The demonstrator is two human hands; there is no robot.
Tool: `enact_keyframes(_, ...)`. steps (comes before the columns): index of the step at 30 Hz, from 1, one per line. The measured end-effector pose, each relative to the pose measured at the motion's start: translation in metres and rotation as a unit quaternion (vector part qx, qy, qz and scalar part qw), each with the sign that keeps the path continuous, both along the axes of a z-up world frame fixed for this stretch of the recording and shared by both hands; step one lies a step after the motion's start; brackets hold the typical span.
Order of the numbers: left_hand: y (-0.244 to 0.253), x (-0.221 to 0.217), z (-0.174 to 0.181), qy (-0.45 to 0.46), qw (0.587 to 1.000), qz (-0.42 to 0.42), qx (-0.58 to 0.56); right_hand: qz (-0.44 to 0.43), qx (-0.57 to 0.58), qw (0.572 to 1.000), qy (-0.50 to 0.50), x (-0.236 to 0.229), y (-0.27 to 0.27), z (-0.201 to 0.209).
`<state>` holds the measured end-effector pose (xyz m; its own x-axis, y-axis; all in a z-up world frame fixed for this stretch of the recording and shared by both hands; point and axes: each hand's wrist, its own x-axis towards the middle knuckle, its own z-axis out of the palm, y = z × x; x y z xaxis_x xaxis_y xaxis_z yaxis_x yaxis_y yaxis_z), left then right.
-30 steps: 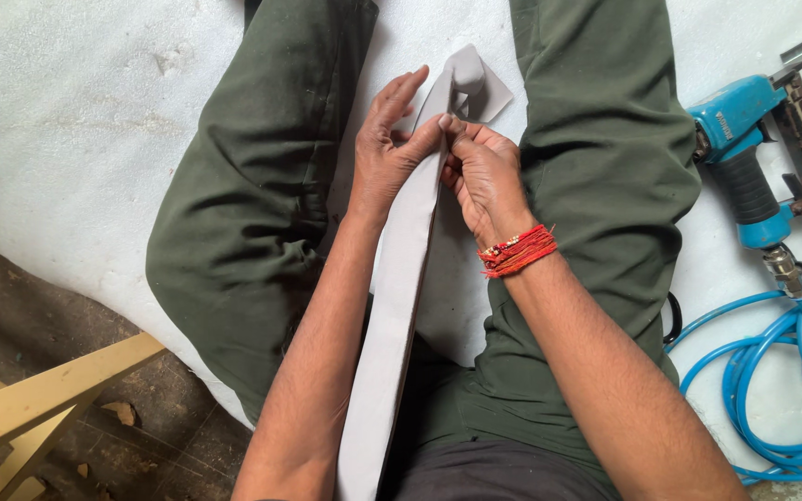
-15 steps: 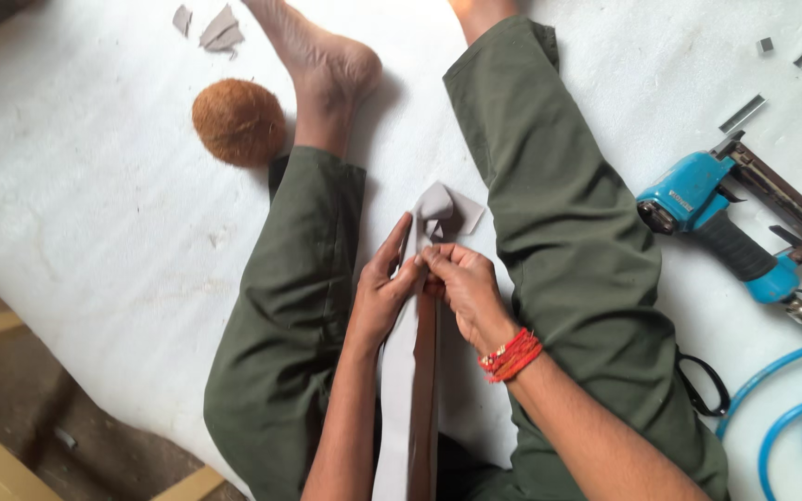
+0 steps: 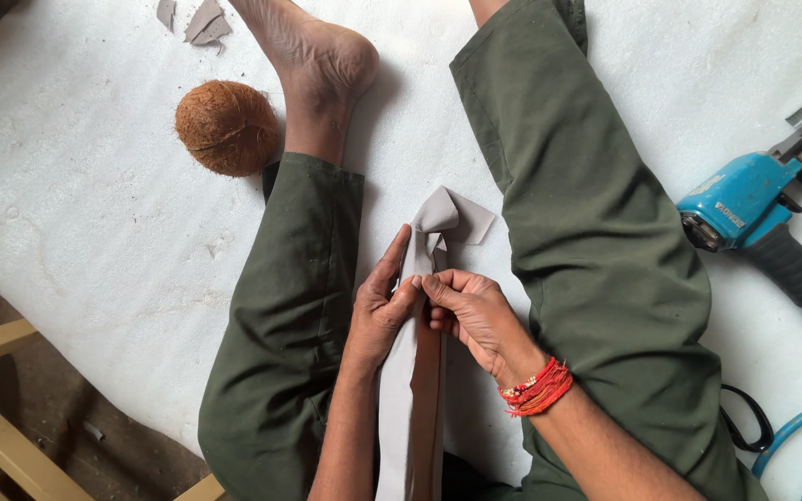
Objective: The person wraps a long, narrow wooden piece with gray fabric, folding the edges and securing them with a pneumatic staple gun. They repeatedly adjust the fabric and drive staples along the length of the piece.
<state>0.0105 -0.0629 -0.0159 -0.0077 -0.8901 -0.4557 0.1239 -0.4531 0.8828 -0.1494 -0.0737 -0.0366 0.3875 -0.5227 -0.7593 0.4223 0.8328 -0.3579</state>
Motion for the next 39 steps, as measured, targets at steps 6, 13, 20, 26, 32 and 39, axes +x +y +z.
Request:
enact_keyframes(6,0.006,0.001,-0.005,-0.017,0.998,-0.019,-0.064,0.029,-0.018,0.999,0.039,0.001,0.003,-0.011)
enact_keyframes(13,-0.039,0.005,-0.009,-0.146,0.982,0.088,-0.082,0.037,-0.009,0.997,0.06,0.0,-0.001,-0.007)
enact_keyframes(20,-0.069,0.0,-0.033,-0.327,0.913,0.117,-0.213,0.054,-0.025,0.995,0.08,0.007,-0.006,0.003)
enact_keyframes(26,-0.039,0.004,-0.039,-0.268,0.923,0.086,-0.263,0.061,-0.038,0.993,0.093,0.009,0.0,0.003)
enact_keyframes(32,-0.018,-0.001,-0.031,-0.065,0.992,0.076,-0.081,0.04,-0.058,0.995,0.063,0.005,0.004,0.001)
enact_keyframes(39,0.01,0.001,0.003,-0.08,0.996,-0.005,0.044,0.08,-0.069,0.99,0.094,0.008,0.007,0.012)
